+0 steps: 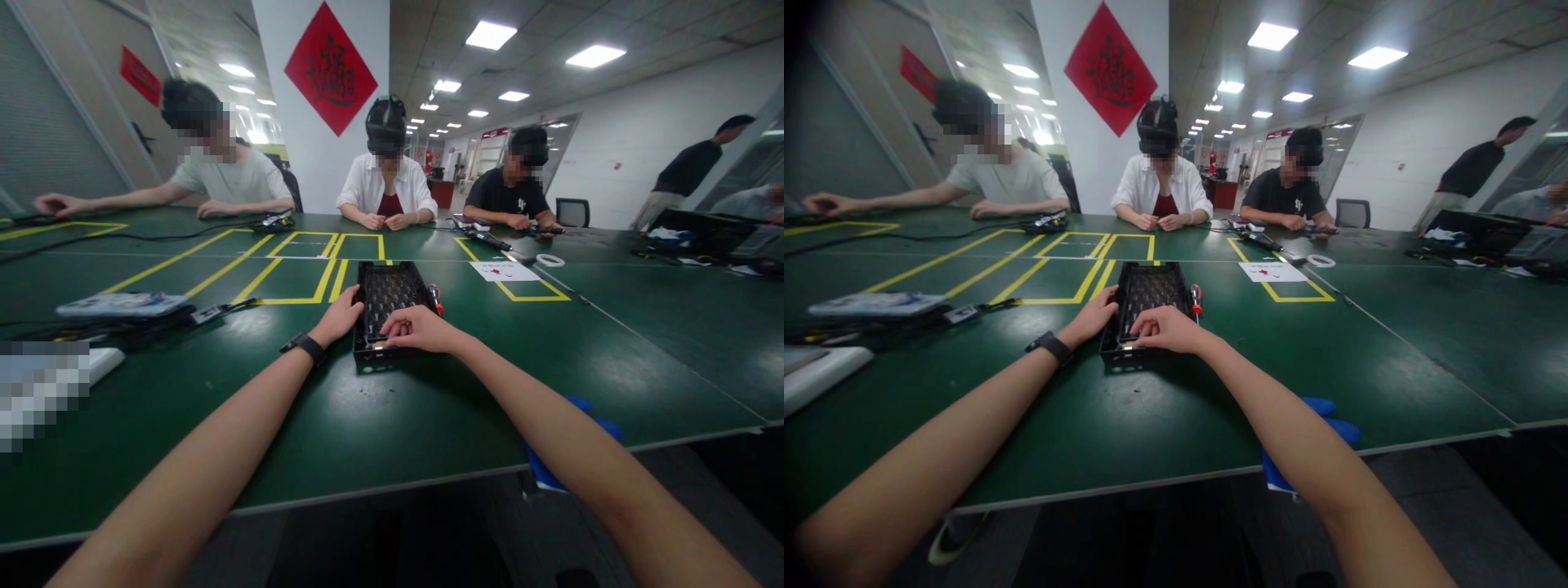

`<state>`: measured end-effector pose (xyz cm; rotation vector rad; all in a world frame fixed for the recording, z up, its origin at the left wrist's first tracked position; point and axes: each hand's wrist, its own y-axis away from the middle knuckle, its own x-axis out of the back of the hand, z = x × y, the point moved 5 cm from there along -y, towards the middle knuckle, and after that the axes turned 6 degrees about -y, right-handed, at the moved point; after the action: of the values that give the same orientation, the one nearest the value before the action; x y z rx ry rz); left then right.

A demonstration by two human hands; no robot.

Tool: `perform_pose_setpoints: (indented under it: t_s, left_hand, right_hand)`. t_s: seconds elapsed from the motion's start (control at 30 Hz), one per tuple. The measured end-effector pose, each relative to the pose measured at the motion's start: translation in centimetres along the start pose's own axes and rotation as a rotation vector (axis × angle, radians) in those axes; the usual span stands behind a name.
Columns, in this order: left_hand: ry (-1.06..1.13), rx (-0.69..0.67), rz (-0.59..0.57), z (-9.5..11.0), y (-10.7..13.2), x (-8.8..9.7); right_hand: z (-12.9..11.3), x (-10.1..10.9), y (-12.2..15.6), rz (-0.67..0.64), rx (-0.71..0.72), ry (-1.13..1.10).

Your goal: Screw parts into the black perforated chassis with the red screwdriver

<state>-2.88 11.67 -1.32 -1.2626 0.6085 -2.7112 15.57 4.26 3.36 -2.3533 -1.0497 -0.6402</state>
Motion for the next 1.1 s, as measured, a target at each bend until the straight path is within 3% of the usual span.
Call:
perform_pose_setpoints:
  t_s: [1.1]
  left_hand:
    - [0.001, -0.007, 0.008, -0.4, -0.21, -0.22]
  right_hand:
    - [0.41, -0.09, -0.02, -0.005, -0.008, -0.056]
